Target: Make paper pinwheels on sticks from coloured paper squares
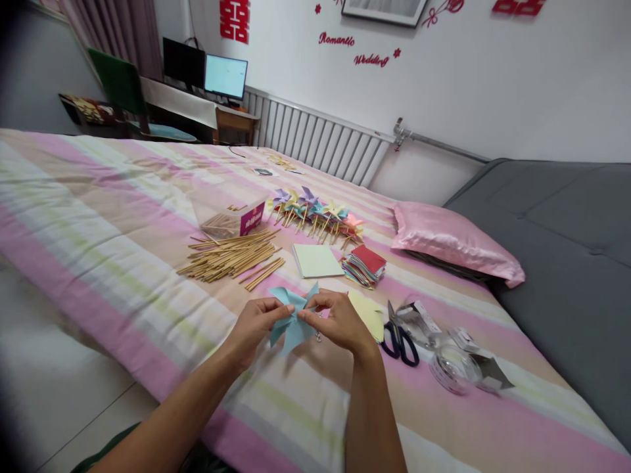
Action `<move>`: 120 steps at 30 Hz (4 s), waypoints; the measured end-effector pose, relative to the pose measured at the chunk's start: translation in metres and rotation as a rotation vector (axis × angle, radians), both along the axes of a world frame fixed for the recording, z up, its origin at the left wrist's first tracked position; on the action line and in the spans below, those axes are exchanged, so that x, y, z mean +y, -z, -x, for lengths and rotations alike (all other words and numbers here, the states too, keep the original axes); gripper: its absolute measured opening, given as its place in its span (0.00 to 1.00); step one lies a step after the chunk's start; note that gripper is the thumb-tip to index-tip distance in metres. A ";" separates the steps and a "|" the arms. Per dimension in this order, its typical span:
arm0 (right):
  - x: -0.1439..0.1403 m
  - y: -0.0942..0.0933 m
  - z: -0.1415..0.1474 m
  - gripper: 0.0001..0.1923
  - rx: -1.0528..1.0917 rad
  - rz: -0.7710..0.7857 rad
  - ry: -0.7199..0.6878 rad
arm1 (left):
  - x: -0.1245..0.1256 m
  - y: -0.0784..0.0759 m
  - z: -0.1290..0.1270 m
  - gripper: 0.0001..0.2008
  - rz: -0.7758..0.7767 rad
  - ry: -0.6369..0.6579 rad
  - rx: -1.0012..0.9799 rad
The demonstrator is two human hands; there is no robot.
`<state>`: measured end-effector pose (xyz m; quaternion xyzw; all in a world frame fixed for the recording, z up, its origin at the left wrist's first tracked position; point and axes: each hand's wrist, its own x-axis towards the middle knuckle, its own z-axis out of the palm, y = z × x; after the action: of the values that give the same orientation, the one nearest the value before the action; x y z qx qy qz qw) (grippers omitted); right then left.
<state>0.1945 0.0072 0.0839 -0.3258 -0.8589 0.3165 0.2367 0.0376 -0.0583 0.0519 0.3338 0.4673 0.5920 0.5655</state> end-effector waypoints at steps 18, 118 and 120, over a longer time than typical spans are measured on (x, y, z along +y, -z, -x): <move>-0.002 -0.004 0.002 0.10 -0.069 -0.019 0.088 | -0.002 -0.003 0.000 0.17 0.019 0.069 -0.028; 0.012 0.015 -0.012 0.08 -0.017 -0.003 0.606 | 0.006 0.001 0.011 0.12 0.060 -0.464 -0.143; 0.017 0.025 -0.016 0.07 -0.278 -0.014 0.612 | 0.006 0.003 0.010 0.12 0.057 -0.464 -0.125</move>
<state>0.2103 0.0241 0.0592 -0.6069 -0.7475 0.1773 0.2036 0.0277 -0.0519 0.0494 0.1640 0.5122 0.7121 0.4512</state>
